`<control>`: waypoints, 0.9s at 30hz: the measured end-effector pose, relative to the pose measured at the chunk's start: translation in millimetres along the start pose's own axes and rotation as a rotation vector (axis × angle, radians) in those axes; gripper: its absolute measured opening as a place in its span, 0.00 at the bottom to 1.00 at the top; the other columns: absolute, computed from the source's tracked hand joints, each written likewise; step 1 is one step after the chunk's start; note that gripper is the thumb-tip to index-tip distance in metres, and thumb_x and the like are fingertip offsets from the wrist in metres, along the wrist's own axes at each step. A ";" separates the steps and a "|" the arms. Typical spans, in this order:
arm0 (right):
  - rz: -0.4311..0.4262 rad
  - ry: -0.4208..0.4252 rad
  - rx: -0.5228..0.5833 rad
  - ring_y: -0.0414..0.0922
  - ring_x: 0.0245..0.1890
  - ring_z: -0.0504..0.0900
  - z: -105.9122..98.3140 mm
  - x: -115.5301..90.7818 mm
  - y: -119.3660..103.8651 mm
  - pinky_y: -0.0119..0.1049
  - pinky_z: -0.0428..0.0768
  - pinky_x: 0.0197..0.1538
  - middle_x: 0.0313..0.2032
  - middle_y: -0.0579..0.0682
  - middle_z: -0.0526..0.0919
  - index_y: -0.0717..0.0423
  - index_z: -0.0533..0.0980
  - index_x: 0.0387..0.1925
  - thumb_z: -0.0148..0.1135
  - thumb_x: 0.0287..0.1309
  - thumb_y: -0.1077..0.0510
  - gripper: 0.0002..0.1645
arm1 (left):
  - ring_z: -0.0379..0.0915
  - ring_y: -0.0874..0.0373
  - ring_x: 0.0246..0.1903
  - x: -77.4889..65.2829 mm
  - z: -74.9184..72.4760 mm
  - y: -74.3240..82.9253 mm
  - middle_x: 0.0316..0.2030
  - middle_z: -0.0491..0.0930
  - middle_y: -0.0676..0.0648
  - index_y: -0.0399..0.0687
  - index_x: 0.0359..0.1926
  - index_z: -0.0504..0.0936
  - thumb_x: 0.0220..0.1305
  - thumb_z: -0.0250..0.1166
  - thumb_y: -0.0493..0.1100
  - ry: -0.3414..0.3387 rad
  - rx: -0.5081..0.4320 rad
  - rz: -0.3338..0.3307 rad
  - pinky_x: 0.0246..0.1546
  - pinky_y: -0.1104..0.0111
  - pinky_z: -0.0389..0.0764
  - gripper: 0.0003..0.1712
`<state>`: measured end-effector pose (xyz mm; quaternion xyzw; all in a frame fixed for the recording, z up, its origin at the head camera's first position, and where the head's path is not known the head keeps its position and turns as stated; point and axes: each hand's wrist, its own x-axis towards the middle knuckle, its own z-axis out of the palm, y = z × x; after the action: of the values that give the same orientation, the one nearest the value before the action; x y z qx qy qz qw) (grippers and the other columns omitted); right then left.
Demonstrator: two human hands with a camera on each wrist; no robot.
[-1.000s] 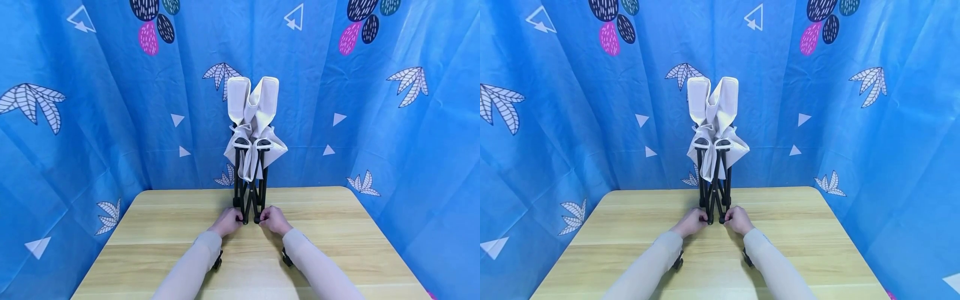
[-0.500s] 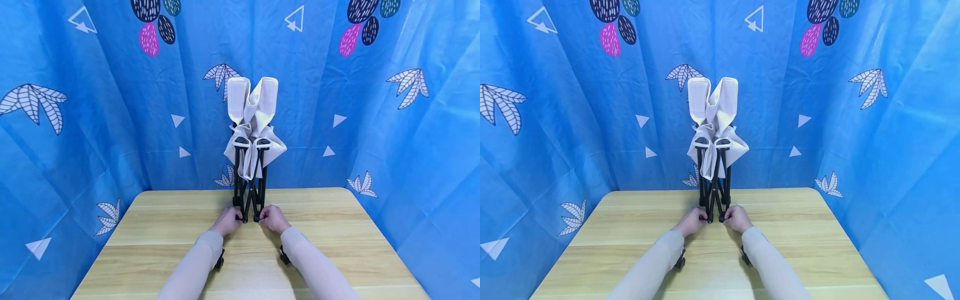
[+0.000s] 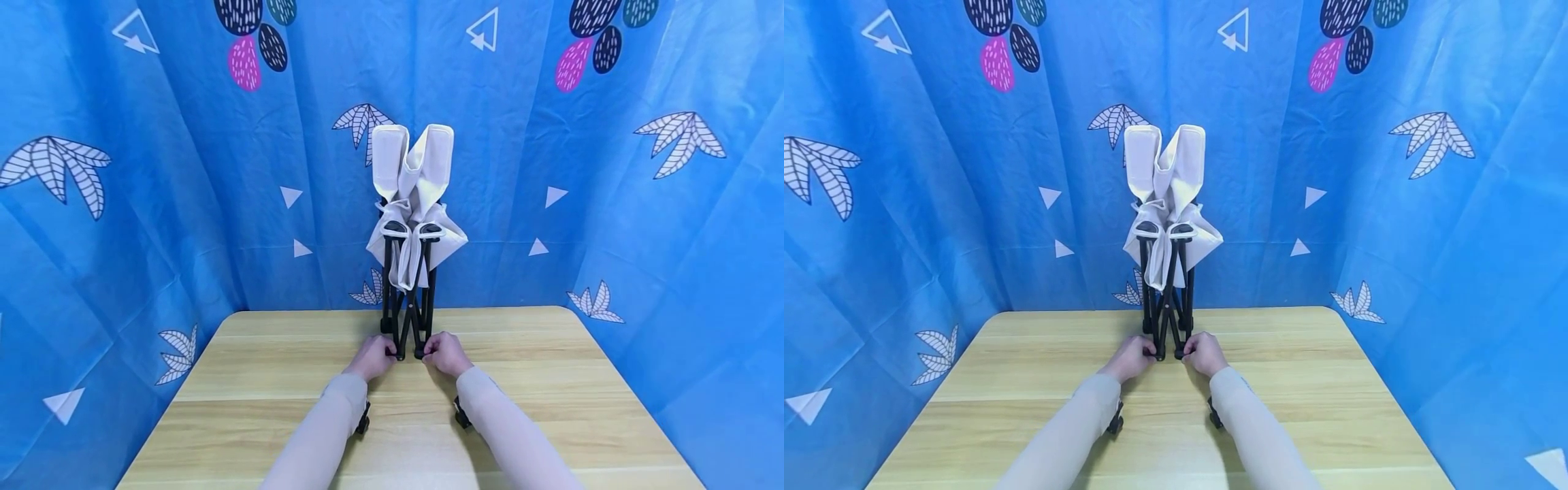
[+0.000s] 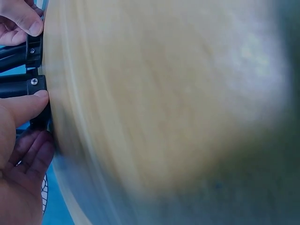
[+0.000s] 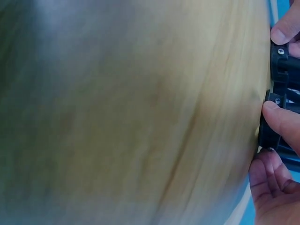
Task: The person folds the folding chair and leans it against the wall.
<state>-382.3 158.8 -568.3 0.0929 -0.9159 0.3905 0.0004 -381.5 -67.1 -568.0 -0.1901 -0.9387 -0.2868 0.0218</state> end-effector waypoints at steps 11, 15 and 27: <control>0.025 0.021 0.011 0.43 0.35 0.79 -0.8 2.8 -0.9 0.43 0.80 0.47 0.29 0.45 0.84 0.55 0.84 0.26 0.81 0.55 0.68 0.12 | 0.85 0.46 0.49 2.7 2.6 -0.2 0.47 0.90 0.43 0.44 0.40 0.91 0.63 0.77 0.34 0.014 -0.027 -0.026 0.56 0.53 0.86 0.05; 0.033 0.029 0.016 0.43 0.35 0.79 -0.2 3.8 -2.2 0.44 0.80 0.50 0.29 0.45 0.85 0.55 0.84 0.27 0.80 0.56 0.69 0.11 | 0.85 0.46 0.49 3.9 2.8 -0.7 0.46 0.90 0.43 0.44 0.39 0.91 0.63 0.76 0.33 0.026 -0.030 -0.014 0.55 0.53 0.86 0.05; 0.039 0.049 0.042 0.42 0.34 0.78 3.6 8.2 2.0 0.41 0.79 0.48 0.28 0.45 0.85 0.55 0.84 0.26 0.80 0.54 0.70 0.12 | 0.86 0.45 0.49 7.2 2.9 -1.5 0.45 0.91 0.42 0.44 0.39 0.91 0.64 0.76 0.34 0.036 -0.015 -0.018 0.56 0.53 0.86 0.04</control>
<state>-390.4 156.2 -571.6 0.0656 -0.9088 0.4118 0.0136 -388.5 -64.2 -570.1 -0.1766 -0.9376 -0.2975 0.0347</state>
